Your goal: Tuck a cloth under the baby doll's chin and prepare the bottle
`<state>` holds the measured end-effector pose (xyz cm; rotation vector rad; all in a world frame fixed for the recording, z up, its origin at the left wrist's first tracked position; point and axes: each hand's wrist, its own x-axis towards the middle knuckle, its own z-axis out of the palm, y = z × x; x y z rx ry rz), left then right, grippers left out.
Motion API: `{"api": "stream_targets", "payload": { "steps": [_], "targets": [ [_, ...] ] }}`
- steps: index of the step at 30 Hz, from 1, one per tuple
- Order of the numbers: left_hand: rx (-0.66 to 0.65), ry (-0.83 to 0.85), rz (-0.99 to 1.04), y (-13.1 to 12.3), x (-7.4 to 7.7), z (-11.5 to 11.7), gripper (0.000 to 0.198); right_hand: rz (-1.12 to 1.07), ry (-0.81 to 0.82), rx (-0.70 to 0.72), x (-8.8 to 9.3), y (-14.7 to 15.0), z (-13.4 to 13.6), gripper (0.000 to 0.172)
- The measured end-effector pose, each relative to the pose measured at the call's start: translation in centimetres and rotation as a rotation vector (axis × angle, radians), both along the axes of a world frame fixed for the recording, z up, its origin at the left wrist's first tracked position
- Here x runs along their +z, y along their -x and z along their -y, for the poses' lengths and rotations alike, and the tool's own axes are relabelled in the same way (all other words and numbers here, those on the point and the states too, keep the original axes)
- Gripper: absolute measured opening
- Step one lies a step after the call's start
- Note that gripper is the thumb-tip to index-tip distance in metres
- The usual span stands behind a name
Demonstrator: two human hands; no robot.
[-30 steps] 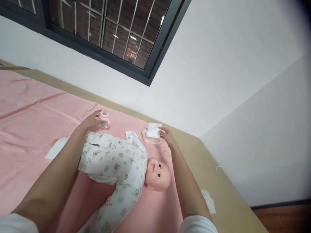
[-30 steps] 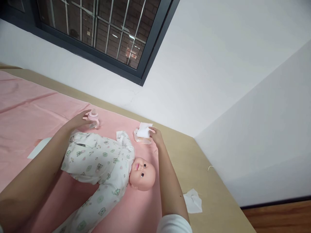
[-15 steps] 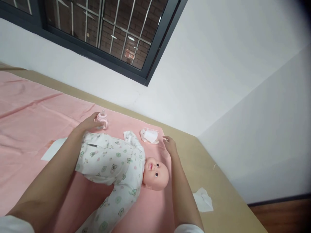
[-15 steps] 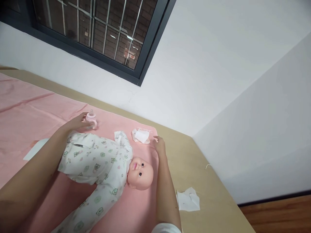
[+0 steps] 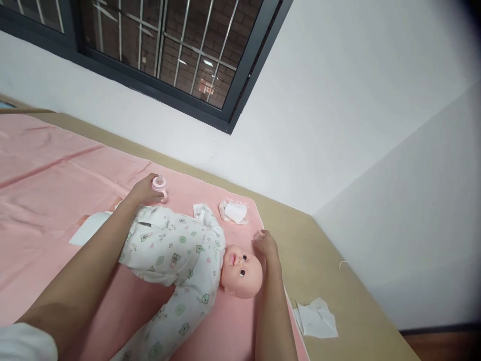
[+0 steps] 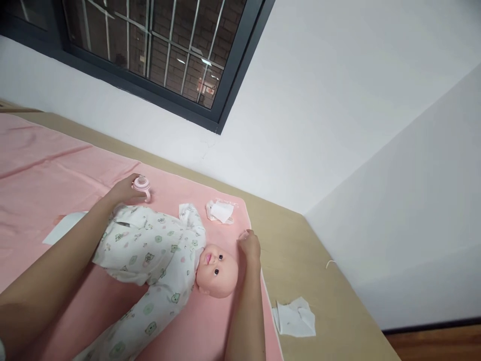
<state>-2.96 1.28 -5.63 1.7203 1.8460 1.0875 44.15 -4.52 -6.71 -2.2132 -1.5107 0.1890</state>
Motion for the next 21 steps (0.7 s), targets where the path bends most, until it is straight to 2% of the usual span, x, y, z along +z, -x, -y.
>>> {"api": "stream_targets", "payload": {
  "steps": [4,8,12,15,18,21],
  "targets": [
    [0.016,-0.032,-0.021,-0.4,1.1,0.6,0.053,-0.102,0.009,-0.02,1.9,0.5,0.5,0.053],
    [-0.051,-0.088,0.072,-1.8,3.9,2.2,0.059,-0.288,-0.129,0.021,4.6,1.8,1.5,0.06],
    [-0.248,-0.084,0.085,-4.5,7.8,5.3,0.05,-0.52,-0.313,0.271,7.8,4.5,3.3,0.066],
    [-0.403,-0.099,0.028,-7.1,10.1,8.0,0.056,-0.708,-0.39,0.431,10.0,7.8,5.4,0.07],
    [-0.539,-0.06,-0.01,-9.5,11.1,10.4,0.061,-0.795,-0.492,0.488,11.2,11.3,7.5,0.067],
    [-0.632,0.008,-0.051,-11.4,11.2,12.0,0.064,-0.859,-0.579,0.54,11.6,13.8,8.8,0.057]
  ]
}}
